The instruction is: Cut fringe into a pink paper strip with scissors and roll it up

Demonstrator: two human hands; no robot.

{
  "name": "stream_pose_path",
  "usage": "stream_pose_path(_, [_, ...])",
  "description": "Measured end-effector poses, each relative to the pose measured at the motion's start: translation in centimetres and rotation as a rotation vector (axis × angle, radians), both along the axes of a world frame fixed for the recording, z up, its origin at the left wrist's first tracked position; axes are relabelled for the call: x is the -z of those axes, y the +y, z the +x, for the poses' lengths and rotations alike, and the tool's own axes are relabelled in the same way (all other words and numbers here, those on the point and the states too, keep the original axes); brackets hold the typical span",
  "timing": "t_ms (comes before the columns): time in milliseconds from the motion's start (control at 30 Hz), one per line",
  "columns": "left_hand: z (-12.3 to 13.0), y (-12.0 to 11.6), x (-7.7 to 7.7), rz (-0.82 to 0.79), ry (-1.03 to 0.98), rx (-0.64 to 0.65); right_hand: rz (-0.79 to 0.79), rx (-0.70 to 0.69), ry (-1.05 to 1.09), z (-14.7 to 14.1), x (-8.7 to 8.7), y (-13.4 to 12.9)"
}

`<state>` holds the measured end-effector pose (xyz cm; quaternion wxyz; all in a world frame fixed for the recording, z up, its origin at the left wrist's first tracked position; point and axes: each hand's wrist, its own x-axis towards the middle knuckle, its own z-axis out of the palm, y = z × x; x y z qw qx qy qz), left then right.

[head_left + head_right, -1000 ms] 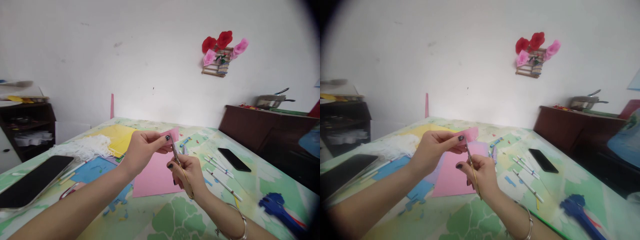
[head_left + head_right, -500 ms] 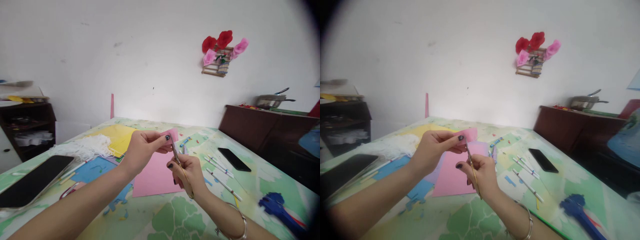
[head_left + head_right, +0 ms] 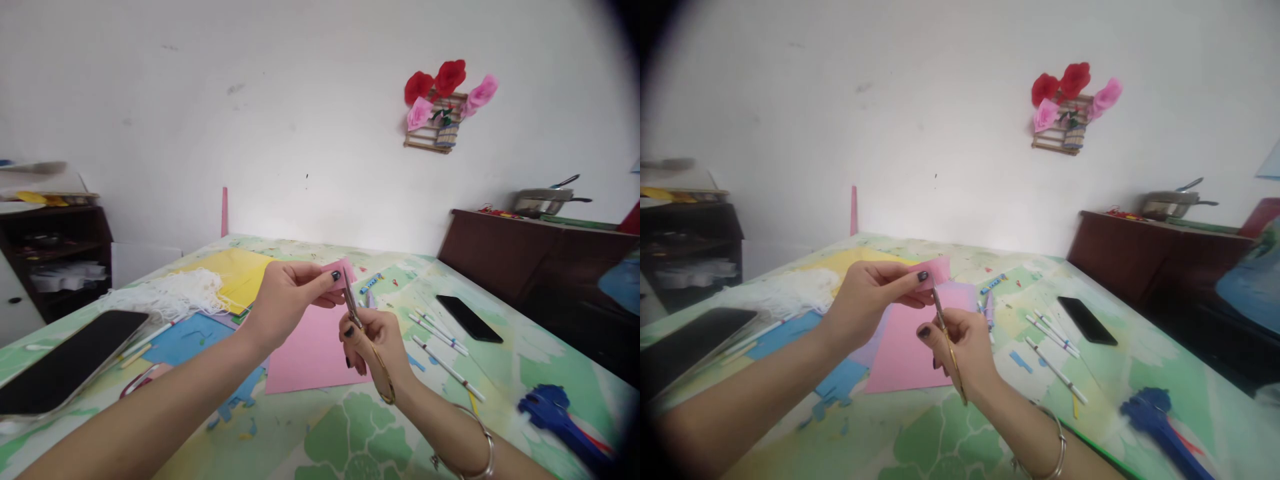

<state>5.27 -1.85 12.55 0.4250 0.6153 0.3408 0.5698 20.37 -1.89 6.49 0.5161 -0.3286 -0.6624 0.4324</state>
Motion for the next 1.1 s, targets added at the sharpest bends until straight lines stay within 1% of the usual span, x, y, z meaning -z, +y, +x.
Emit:
stream_pose_path(233, [0.03,0.02,-0.07,-0.007,0.017,-0.006,0.011,0.010,0.018,-0.04,0.14,0.19])
stream_pose_path(600, [-0.01,-0.01,0.00,0.001,0.023,-0.016,0.031,0.046,-0.021,-0.06,0.22,0.28])
stream_pose_path(967, [0.01,-0.09,-0.04,0.002,0.022,-0.020,-0.018,0.080,-0.038,-0.04,0.06,0.28])
stream_pose_path(1100, [-0.04,-0.07,-0.05,0.002,0.028,-0.015,-0.012,0.102,-0.066,-0.07,-0.02,0.27])
